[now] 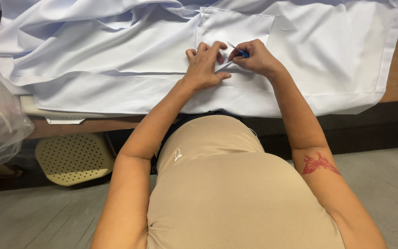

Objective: The person uses a small pair of scissors to cut threads and seams on a large white fabric laid on a table. The person repeatedly lifts and repositions the fabric to access different areas while cutting.

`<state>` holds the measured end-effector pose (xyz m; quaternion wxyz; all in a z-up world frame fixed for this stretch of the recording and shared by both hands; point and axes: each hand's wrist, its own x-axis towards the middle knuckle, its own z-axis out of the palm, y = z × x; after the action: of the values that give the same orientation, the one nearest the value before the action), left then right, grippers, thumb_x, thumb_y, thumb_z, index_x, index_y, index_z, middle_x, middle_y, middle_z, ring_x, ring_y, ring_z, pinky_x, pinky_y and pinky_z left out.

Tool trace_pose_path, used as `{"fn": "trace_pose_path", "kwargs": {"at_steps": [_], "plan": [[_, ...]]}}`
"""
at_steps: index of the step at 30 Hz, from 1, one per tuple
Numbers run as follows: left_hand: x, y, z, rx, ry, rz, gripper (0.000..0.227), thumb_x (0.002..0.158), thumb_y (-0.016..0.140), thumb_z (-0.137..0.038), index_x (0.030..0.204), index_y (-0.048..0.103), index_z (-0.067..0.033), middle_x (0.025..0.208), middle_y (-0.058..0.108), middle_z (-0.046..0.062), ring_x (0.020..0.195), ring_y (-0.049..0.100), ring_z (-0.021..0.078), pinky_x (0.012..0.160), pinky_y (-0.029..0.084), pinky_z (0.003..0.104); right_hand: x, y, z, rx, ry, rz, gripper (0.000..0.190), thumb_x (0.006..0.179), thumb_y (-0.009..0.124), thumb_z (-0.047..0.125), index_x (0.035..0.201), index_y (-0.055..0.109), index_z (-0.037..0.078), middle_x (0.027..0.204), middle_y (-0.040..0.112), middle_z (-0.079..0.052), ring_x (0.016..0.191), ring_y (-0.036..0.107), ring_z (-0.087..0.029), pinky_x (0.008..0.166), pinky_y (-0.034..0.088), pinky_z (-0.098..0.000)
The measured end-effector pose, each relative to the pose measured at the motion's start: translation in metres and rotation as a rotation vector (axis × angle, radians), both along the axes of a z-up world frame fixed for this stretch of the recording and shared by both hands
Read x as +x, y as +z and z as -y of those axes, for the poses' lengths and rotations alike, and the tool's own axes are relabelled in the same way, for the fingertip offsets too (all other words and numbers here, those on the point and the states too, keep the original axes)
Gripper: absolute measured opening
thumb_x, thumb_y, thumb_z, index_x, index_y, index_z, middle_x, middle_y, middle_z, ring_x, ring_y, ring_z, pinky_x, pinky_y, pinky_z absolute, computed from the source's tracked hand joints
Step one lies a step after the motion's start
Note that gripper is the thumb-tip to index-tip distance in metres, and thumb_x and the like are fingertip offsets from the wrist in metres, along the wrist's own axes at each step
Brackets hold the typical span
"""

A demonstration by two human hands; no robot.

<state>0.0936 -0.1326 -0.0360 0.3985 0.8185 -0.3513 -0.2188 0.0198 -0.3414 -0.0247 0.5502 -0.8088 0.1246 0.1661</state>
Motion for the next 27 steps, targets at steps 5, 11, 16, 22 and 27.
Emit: {"fn": "trace_pose_path", "kwargs": {"at_steps": [5,11,16,22,27], "plan": [[0.001,0.000,0.002,0.023,0.065,-0.071,0.010,0.083,0.079,-0.022,0.092,0.079,-0.0182,0.084,0.065,-0.005,0.099,0.045,0.0154,0.094,0.022,0.038,0.002,0.008,0.005,0.068,-0.032,-0.022,0.015,0.090,0.073,0.007,0.103,0.077,0.001,0.083,0.070,0.000,0.074,0.059,-0.007,0.068,0.048,-0.0230],[0.006,-0.008,0.000,-0.006,0.096,-0.151,0.009,0.084,0.080,-0.024,0.091,0.082,-0.0177,0.088,0.057,-0.002,0.094,0.043,0.0158,0.094,0.023,0.037,-0.022,0.037,-0.003,-0.301,-0.110,0.375,0.026,0.103,0.070,0.019,0.117,0.066,-0.002,0.081,0.065,-0.008,0.069,0.059,-0.016,0.063,0.047,-0.0310],[-0.004,-0.012,-0.003,-0.069,0.086,-0.094,0.007,0.084,0.080,-0.023,0.089,0.080,-0.0173,0.087,0.064,-0.005,0.101,0.044,0.0153,0.099,0.020,0.039,-0.053,0.050,-0.026,-0.526,-0.160,0.235,0.032,0.106,0.066,0.030,0.093,0.069,0.001,0.061,0.063,-0.011,0.053,0.059,-0.022,0.054,0.045,-0.0359],[-0.010,-0.011,-0.003,-0.138,0.093,0.005,0.005,0.083,0.081,-0.018,0.086,0.079,-0.0158,0.086,0.068,-0.005,0.104,0.047,0.0159,0.104,0.018,0.043,-0.056,0.047,-0.037,-0.482,-0.179,0.206,0.037,0.106,0.067,0.031,0.088,0.068,-0.001,0.058,0.061,-0.011,0.049,0.057,-0.022,0.050,0.043,-0.0365],[-0.014,-0.014,-0.003,-0.153,0.110,0.022,0.004,0.081,0.081,-0.017,0.085,0.079,-0.0154,0.084,0.067,-0.004,0.103,0.048,0.0160,0.104,0.019,0.043,-0.056,0.042,-0.044,-0.478,-0.164,0.192,0.036,0.105,0.067,0.030,0.087,0.069,0.000,0.057,0.061,-0.011,0.048,0.057,-0.022,0.048,0.043,-0.0360]]}}
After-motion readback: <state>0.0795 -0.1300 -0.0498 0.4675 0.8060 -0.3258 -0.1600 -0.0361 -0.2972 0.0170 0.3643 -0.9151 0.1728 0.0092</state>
